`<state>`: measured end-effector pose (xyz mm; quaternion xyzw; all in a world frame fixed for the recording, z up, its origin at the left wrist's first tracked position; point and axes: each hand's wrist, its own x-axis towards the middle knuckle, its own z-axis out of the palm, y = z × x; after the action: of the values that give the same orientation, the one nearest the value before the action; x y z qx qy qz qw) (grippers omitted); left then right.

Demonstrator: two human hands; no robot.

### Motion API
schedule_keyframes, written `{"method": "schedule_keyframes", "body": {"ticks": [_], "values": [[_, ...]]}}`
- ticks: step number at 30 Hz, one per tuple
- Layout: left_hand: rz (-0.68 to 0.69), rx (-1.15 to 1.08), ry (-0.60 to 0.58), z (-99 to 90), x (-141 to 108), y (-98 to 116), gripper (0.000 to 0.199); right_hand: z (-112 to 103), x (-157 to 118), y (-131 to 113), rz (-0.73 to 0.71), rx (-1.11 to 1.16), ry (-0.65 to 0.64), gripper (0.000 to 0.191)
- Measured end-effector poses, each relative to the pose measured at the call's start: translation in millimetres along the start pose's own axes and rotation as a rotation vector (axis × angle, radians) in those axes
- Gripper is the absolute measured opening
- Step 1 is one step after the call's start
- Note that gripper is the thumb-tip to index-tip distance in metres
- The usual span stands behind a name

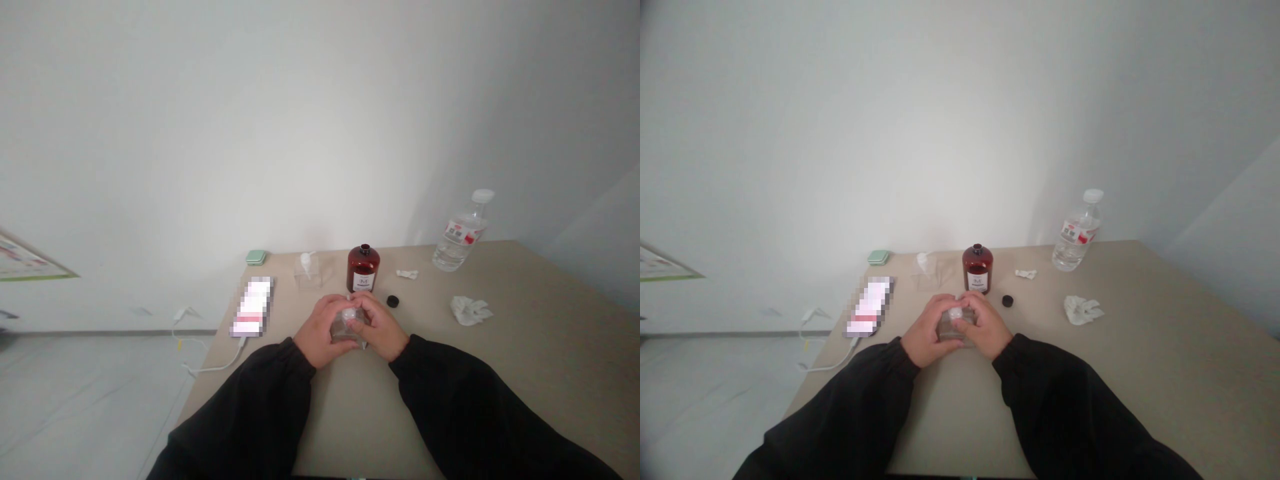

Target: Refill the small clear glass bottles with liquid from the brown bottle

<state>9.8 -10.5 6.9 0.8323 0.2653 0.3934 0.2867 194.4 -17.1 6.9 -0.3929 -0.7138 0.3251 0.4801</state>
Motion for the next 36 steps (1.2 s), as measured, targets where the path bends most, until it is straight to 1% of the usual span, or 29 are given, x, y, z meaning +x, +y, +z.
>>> {"method": "schedule_keyframes", "body": {"ticks": [6, 10, 13, 16, 19, 22, 27, 32, 36], "values": [[0.008, 0.002, 0.012, 1.0, 0, -2, 0.069, 0, -2, 3, 0.014, 0.018, -0.055, 0.032], [-0.004, 0.003, 0.013, 1.2, 0, -1, 0.068, 0, -2, 3, 0.014, 0.004, -0.061, 0.029], [-0.022, 0.006, 0.013, 1.7, 0, 0, 0.067, -1, -1, -3, 0.008, -0.067, -0.049, 0.024], [-0.029, 0.009, 0.014, 2.4, 0, 2, 0.067, 0, 0, -11, 0.009, -0.139, -0.005, 0.018], [-0.027, 0.013, 0.012, 2.9, 0, 3, 0.066, 2, 0, -14, 0.019, -0.152, 0.017, 0.016], [-0.04, 0.019, 0.017, 2.9, 0, 2, 0.066, 2, -2, -10, 0.026, -0.124, -0.002, 0.02], [-0.007, -0.021, 0.015, 1.9, -1, -1, 0.069, -4, -4, 3, 0.003, -0.015, -0.116, 0.034], [-0.029, -0.033, 0.004, 1.4, 0, -2, 0.068, -6, -4, 8, 0.004, -0.043, -0.171, 0.044], [-0.048, -0.028, -0.012, 1.0, 1, 0, 0.068, -6, -4, 9, -0.01, -0.08, -0.18, 0.046]]}}
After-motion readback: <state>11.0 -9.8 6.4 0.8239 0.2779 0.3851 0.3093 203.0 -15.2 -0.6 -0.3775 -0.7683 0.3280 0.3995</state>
